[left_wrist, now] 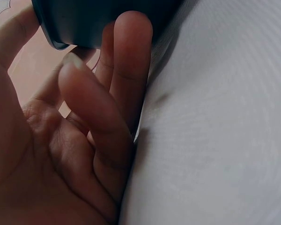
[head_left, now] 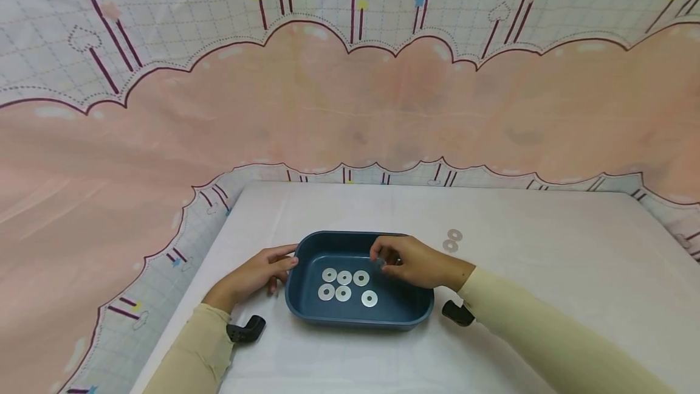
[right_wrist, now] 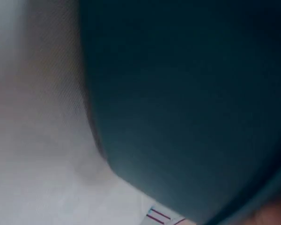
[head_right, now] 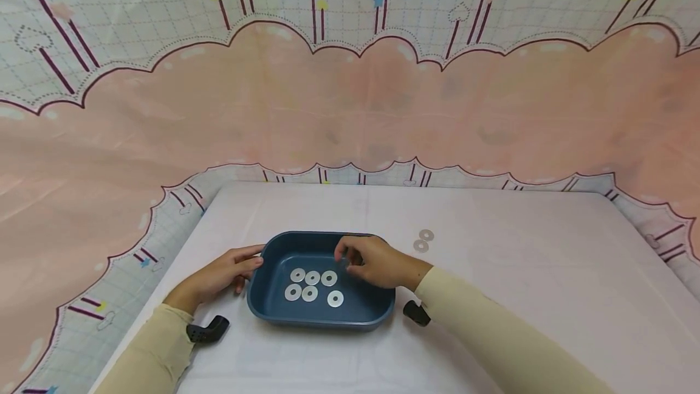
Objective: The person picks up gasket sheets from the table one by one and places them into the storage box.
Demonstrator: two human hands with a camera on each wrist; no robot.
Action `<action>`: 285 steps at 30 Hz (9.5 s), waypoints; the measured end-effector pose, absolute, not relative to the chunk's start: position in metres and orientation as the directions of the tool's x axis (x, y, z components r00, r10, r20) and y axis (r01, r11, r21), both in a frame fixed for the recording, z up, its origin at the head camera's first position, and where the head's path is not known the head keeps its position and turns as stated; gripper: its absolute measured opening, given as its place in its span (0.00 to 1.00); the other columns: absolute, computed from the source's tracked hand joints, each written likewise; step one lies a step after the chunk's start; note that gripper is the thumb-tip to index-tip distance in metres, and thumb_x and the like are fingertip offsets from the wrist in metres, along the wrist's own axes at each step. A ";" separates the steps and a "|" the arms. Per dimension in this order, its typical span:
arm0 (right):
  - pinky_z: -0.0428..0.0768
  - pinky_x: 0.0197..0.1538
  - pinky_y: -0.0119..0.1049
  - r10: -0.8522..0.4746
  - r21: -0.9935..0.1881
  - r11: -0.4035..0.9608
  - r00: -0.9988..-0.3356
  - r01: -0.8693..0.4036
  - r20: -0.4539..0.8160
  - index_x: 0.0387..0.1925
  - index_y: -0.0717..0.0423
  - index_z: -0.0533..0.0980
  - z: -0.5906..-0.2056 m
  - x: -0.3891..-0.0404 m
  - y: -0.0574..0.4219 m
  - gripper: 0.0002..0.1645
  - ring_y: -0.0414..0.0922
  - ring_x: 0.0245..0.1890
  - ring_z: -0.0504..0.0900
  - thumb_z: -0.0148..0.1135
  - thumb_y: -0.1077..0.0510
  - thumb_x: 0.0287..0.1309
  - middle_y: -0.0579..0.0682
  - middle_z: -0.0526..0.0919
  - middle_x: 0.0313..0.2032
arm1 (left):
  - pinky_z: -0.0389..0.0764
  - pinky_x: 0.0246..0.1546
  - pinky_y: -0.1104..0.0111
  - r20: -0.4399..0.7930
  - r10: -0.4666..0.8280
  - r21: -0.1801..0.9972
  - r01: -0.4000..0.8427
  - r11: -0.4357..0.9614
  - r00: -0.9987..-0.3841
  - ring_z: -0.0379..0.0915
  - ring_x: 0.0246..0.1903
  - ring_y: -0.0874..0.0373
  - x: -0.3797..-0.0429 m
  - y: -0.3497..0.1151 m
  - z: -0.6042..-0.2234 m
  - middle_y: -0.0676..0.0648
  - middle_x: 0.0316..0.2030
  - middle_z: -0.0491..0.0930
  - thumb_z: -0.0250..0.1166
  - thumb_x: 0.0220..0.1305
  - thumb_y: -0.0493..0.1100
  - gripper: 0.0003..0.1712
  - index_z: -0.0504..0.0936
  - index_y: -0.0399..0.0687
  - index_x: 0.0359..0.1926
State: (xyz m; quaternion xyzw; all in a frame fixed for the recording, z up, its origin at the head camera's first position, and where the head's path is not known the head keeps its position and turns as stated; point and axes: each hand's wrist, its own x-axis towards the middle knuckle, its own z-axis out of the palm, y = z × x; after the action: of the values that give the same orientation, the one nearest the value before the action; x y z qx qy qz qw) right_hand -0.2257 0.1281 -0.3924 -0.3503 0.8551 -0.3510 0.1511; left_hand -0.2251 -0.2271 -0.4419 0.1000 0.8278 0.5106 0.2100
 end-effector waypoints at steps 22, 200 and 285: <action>0.79 0.37 0.33 -0.655 -0.563 0.667 -0.744 -0.489 -0.131 0.45 0.51 0.77 -0.405 -0.224 0.108 0.12 0.40 0.29 0.77 0.63 0.68 0.62 0.44 0.79 0.28 | 0.76 0.26 0.69 -0.258 0.363 0.881 -0.064 0.468 -0.895 0.71 0.28 0.55 -0.223 -0.225 -0.438 0.43 0.43 0.78 0.58 0.73 0.53 0.35 0.64 0.45 0.74; 0.75 0.39 0.37 -0.381 -0.638 0.723 -0.923 -0.263 -0.052 0.44 0.52 0.72 -0.419 -0.224 0.240 0.15 0.44 0.32 0.75 0.64 0.68 0.59 0.49 0.79 0.31 | 0.75 0.26 0.69 -0.228 0.410 0.897 -0.026 0.442 -0.883 0.74 0.33 0.55 -0.222 -0.229 -0.444 0.40 0.48 0.79 0.58 0.73 0.53 0.36 0.63 0.41 0.74; 0.77 0.34 0.25 -0.663 -0.473 0.694 -0.737 -0.543 -0.127 0.39 0.54 0.79 -0.406 -0.203 0.112 0.11 0.37 0.27 0.75 0.70 0.67 0.56 0.45 0.80 0.28 | 0.75 0.26 0.68 -0.239 0.408 0.887 -0.027 0.462 -0.881 0.77 0.33 0.53 -0.224 -0.229 -0.442 0.44 0.40 0.80 0.59 0.72 0.54 0.35 0.65 0.45 0.74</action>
State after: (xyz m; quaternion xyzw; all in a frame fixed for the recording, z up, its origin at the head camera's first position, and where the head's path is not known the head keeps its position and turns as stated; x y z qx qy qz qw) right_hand -0.2026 0.1121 -0.4060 -0.3318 0.9088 -0.2069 0.1456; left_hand -0.2239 -0.2292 -0.4422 0.1152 0.8275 0.5058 0.2148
